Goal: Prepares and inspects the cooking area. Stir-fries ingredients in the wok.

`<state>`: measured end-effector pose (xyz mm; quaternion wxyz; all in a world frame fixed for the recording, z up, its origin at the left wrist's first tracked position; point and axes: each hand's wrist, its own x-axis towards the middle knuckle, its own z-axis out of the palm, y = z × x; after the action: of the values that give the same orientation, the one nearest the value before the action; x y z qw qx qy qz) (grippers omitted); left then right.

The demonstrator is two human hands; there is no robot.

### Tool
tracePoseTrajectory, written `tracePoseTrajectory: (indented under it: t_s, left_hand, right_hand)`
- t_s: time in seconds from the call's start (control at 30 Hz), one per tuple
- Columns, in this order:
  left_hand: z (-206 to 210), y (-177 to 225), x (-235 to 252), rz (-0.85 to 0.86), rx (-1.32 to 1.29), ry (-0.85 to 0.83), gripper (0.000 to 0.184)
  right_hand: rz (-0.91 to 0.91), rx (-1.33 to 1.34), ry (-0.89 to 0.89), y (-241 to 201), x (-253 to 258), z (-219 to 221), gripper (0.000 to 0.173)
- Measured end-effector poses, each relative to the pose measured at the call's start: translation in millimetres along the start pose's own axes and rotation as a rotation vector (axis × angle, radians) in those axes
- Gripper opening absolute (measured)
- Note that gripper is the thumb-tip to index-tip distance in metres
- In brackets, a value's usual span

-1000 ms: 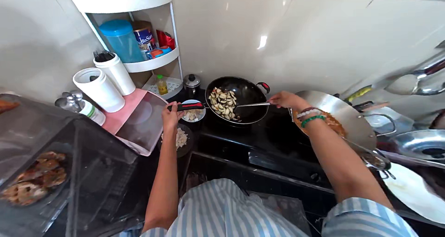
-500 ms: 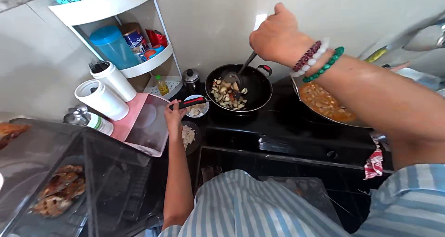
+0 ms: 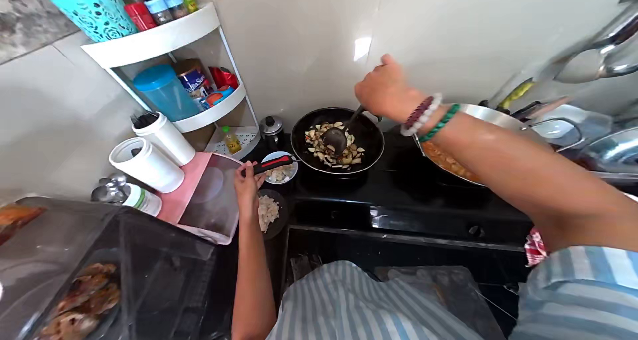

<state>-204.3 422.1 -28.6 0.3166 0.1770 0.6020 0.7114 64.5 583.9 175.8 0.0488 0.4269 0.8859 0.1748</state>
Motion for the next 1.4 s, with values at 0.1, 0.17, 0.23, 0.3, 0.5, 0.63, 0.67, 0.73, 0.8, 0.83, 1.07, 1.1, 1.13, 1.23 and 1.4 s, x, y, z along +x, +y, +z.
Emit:
tracePoseTrajectory:
  t_s: [0.1,0.17,0.23,0.3,0.5,0.63,0.67,0.73,0.8,0.83,1.07,1.1,1.13,1.23,1.4]
  left_hand:
    - [5,2,-8,-0.025,0.003,0.013,0.045]
    - [11,1,-8,-0.014,0.007,0.043,0.039]
    - [12,1,-2,-0.016,-0.002,0.064,0.037]
    - [10,-1,5,-0.023,-0.007,0.067,0.036]
    - [13,2,9,-0.02,0.021,0.074,0.037]
    - [16,6,12,-0.026,0.021,0.09,0.036]
    - [16,7,11,-0.031,0.018,0.093,0.036]
    - [17,6,10,-0.027,0.019,0.11,0.035]
    - [16,5,11,-0.025,0.025,0.114,0.035]
    - [15,5,12,-0.024,0.026,0.111,0.035]
    - [11,0,22,-0.031,0.023,0.086,0.036]
    - [10,0,23,-0.031,0.018,0.085,0.036]
    - [11,0,24,-0.032,0.015,0.086,0.035]
    - [14,7,24,-0.05,0.019,0.092,0.034]
    - [10,3,23,-0.045,0.036,0.078,0.033]
  right_hand:
    - [0.104,-0.006,-0.049,43,-11,-3,0.009]
    - [0.185,-0.021,-0.098,59,-13,6,0.011]
    - [0.234,-0.032,-0.111,72,-12,21,0.014]
    - [0.267,0.001,-0.122,82,-6,39,0.014]
    - [0.241,0.437,-0.117,124,30,143,0.02]
    - [0.121,0.442,-0.013,120,30,137,0.02]
    - [0.08,0.415,0.039,118,26,125,0.021]
    - [-0.007,0.345,0.124,116,18,98,0.02]
    - [-0.062,0.286,0.171,119,19,79,0.018]
    - [-0.058,0.265,0.168,122,24,76,0.018]
    - [0.043,0.343,0.014,145,110,127,0.018]
    - [0.013,0.37,-0.028,143,127,133,0.019]
    - [-0.029,0.391,-0.057,139,143,137,0.019]
    - [-0.19,0.393,-0.037,123,173,127,0.02]
    - [-0.428,0.237,0.175,94,135,63,0.02]
